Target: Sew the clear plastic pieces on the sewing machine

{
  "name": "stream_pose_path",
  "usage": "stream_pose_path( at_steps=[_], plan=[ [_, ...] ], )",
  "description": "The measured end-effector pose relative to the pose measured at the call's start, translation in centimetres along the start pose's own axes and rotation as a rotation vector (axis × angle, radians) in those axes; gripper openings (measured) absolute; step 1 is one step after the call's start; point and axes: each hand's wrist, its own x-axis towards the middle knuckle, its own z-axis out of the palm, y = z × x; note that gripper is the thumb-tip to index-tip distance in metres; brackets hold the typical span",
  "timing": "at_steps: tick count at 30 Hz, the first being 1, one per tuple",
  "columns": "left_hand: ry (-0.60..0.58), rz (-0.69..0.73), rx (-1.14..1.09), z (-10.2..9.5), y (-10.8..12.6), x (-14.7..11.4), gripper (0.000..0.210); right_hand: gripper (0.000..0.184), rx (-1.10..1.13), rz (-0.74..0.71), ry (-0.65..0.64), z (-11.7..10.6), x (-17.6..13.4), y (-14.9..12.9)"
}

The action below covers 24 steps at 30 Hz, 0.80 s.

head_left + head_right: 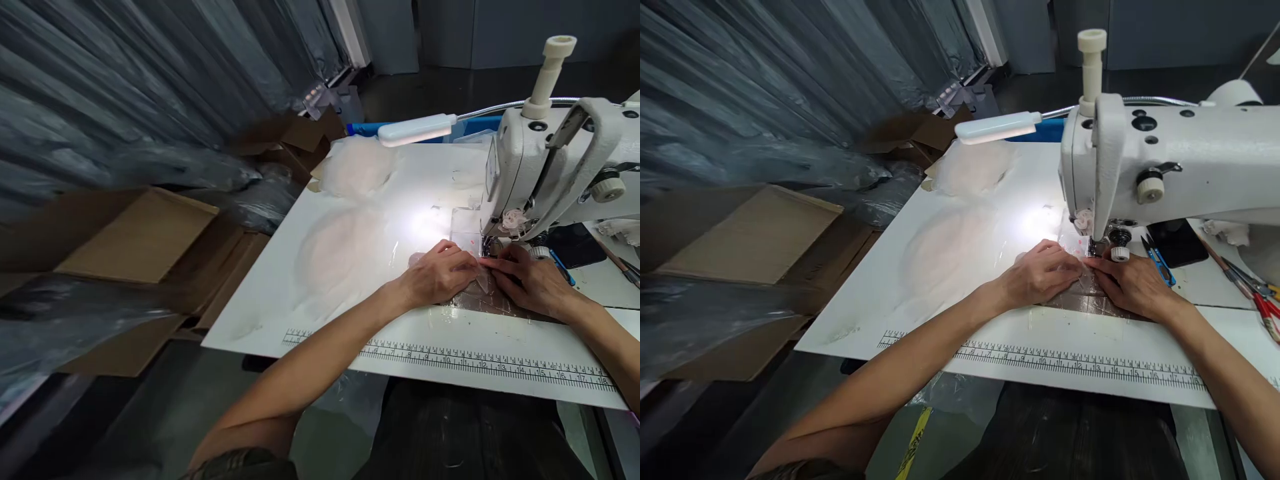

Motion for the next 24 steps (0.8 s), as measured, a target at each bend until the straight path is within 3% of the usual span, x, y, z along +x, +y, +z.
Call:
stream_pose_path(
  at_steps=[7,17,24],
  plan=[
    [-0.050,-0.022,-0.099,0.02,-0.16,-0.02,0.018,0.044,-0.148,-0.023,-0.002,0.45,-0.11,-0.58],
    [0.039,0.030,0.036,-0.03,-0.16,-0.11,0.017,0.043,0.042,0.012,0.044,0.66,-0.77,-0.08],
    [-0.036,-0.025,0.054,0.15,-0.13,-0.19,0.019,0.042,0.079,0.028,0.006,0.40,-0.79,-0.10]
  ],
)
